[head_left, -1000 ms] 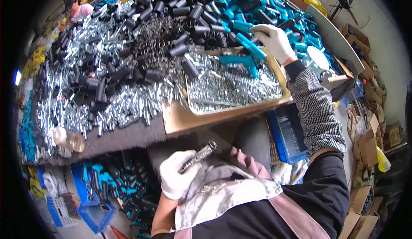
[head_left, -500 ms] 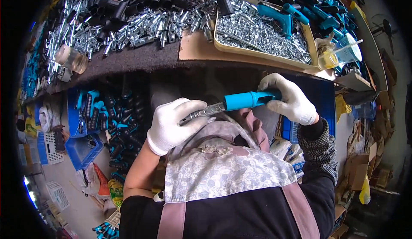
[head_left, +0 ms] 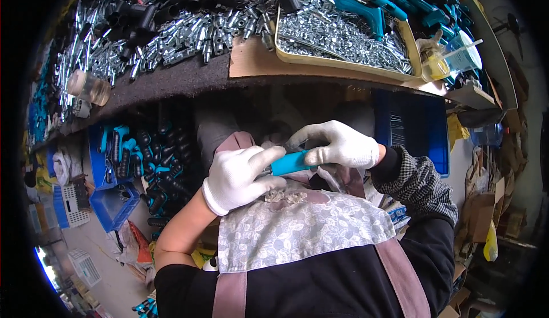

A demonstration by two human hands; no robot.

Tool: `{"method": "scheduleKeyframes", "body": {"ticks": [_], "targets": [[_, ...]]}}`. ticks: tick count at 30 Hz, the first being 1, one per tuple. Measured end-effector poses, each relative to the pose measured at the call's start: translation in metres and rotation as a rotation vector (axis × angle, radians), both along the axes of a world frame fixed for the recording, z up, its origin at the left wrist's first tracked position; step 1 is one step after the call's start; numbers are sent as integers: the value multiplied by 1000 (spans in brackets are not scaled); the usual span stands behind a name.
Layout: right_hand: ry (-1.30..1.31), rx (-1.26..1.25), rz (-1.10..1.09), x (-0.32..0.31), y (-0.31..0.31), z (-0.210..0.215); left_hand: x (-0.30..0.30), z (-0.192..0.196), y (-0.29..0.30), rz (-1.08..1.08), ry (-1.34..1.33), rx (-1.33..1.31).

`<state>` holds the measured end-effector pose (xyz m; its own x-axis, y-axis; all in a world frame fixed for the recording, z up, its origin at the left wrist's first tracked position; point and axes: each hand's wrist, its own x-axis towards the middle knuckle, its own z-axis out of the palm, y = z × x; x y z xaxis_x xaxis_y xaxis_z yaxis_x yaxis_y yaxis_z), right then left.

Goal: Assembling plastic tool handles by inserting internal metal components and springs.

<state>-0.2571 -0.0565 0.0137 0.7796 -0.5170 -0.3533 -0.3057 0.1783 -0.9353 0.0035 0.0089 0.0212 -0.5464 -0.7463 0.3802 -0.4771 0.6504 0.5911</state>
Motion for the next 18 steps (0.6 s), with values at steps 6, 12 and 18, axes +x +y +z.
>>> {"method": "scheduleKeyframes", "body": {"ticks": [6, 12, 18], "targets": [[77, -64, 28, 1, 1, 8, 0, 3, 5, -4, -15, -8], [5, 122, -75, 7, -5, 18, -3, 0, 3, 37, -65, -52], [134, -76, -49, 6, -4, 32, -8, -1, 2, 78, -83, -128]]}}
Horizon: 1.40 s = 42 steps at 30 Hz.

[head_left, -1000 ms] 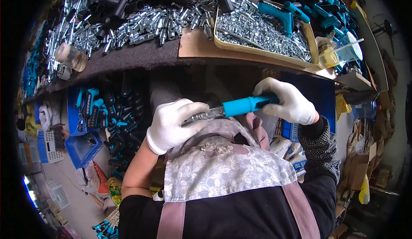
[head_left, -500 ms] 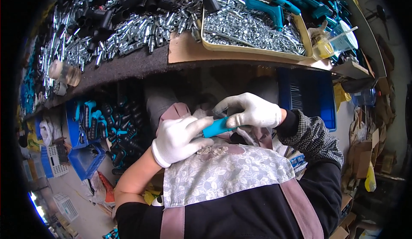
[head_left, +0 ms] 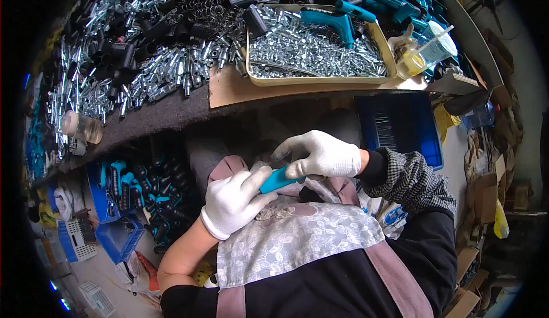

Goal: Assembling plastic tool handles by inserting internal metal components and springs.

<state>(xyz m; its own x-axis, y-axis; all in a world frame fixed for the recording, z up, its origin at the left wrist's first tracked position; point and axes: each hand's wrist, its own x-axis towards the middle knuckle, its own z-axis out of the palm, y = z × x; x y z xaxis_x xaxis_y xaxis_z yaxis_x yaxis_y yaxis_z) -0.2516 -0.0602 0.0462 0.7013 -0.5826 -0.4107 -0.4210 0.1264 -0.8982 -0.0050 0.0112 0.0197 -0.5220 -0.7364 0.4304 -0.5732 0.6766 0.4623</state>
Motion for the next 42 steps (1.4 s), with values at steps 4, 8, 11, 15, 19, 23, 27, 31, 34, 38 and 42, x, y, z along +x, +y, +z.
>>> {"method": "scheduleKeyframes", "body": {"ticks": [4, 8, 11, 15, 19, 23, 27, 31, 34, 38, 42], "targets": [[-116, 371, -83, -6, 4, -11, -4, 4, 0, -30, 6, 3], [-98, 151, -40, -4, 8, -9, -7, 5, -5, -58, 55, 84], [-223, 31, -43, 17, 11, -17, -24, 3, -11, -83, 111, 123], [-11, -37, -17, 8, 7, -12, -29, -12, -16, -88, 119, 140], [-17, -945, -59, -22, -30, 12, -25, -9, -28, -41, 92, 56], [443, -1276, -531, -72, -88, 9, -22, -9, -30, 21, 119, 57], [655, -1101, -408, -83, -109, 1, -22, -5, -29, 22, 120, 47], [620, -1156, -353, -84, -114, -5, -13, -9, -23, 71, 71, 34], [667, -1202, -301, -84, -113, -1, -5, -3, -22, 66, -1, 18], [744, -1015, -178, -81, -128, 13, -5, 1, -23, 41, -42, 4], [516, -1341, -304, -82, -119, 5, 1, 1, -21, 69, -58, -22]]}}
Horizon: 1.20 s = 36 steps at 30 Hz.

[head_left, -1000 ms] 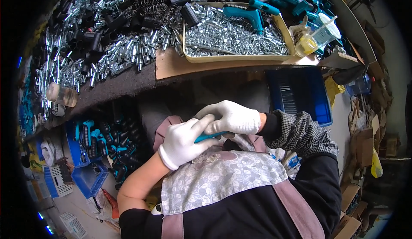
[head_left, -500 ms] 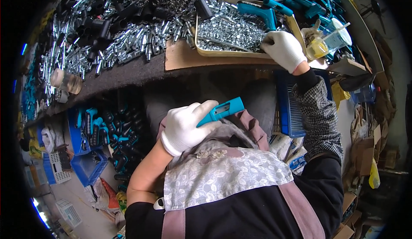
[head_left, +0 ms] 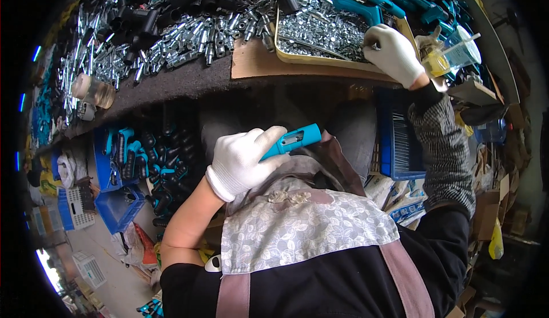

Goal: Assembling plastic tool handles by inserting internal metal components and springs.

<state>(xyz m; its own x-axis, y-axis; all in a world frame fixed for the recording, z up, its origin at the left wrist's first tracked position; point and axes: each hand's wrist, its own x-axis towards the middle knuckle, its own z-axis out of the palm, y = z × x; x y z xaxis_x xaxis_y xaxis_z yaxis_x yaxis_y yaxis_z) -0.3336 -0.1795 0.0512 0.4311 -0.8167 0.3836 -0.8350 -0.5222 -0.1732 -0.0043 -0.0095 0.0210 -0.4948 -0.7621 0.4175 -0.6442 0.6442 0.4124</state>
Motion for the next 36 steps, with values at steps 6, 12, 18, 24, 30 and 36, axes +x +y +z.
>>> {"method": "scheduleKeyframes", "body": {"ticks": [6, 12, 18, 24, 30, 36], "targets": [[-286, 295, 357, 70, 65, 22, 2, -4, 2, 25, -51, 35], [-146, 209, 743, 113, 105, -11, 0, -6, 1, 0, 12, 29], [395, 165, 474, 137, 143, 5, 1, -15, 4, 6, -28, 53], [327, 529, 486, 139, 135, 4, -2, -24, 5, -5, -73, 54], [249, 693, 480, 124, 119, 7, -1, -17, 11, -7, -132, 43], [-105, 693, 531, 102, 111, -4, 3, -16, 12, 5, -93, 14]]}}
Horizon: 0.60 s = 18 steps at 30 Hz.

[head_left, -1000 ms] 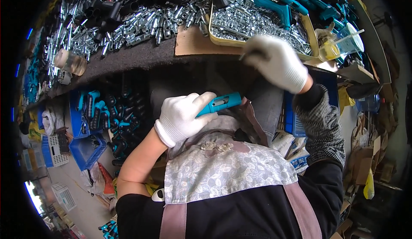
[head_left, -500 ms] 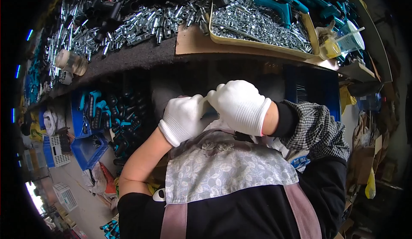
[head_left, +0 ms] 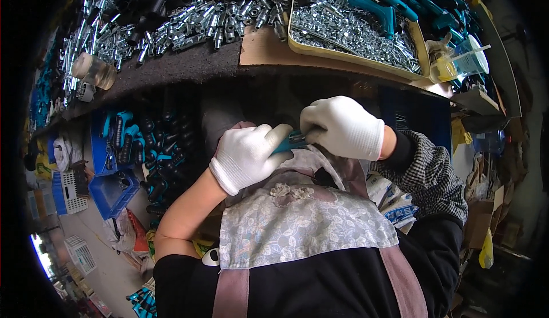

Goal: Assembling plastic tool handles by inserting internal metal components and springs.

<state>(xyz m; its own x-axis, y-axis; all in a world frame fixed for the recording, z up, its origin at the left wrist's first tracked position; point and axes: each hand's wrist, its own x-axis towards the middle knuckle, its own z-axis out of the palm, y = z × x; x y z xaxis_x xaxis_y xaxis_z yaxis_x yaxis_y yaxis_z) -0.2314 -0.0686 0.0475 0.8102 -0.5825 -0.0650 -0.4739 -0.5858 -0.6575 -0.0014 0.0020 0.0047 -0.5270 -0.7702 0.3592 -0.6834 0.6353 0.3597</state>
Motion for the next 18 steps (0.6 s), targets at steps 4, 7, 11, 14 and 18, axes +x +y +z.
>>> {"method": "scheduleKeyframes", "body": {"ticks": [4, 7, 11, 14, 18], "targets": [[-8, 65, -95, -5, 0, 16, 1, 7, -1, 28, 17, -4], [-28, -31, -106, -7, 5, 15, 1, 11, -1, 24, 12, 29], [-66, -194, -23, -3, 13, 7, -1, 10, 1, 22, 22, 27], [110, -516, 68, 8, 24, 5, -4, 5, 0, 14, 29, -54], [322, -313, 11, 24, 38, 9, -7, -4, 4, -34, 0, -32]]}}
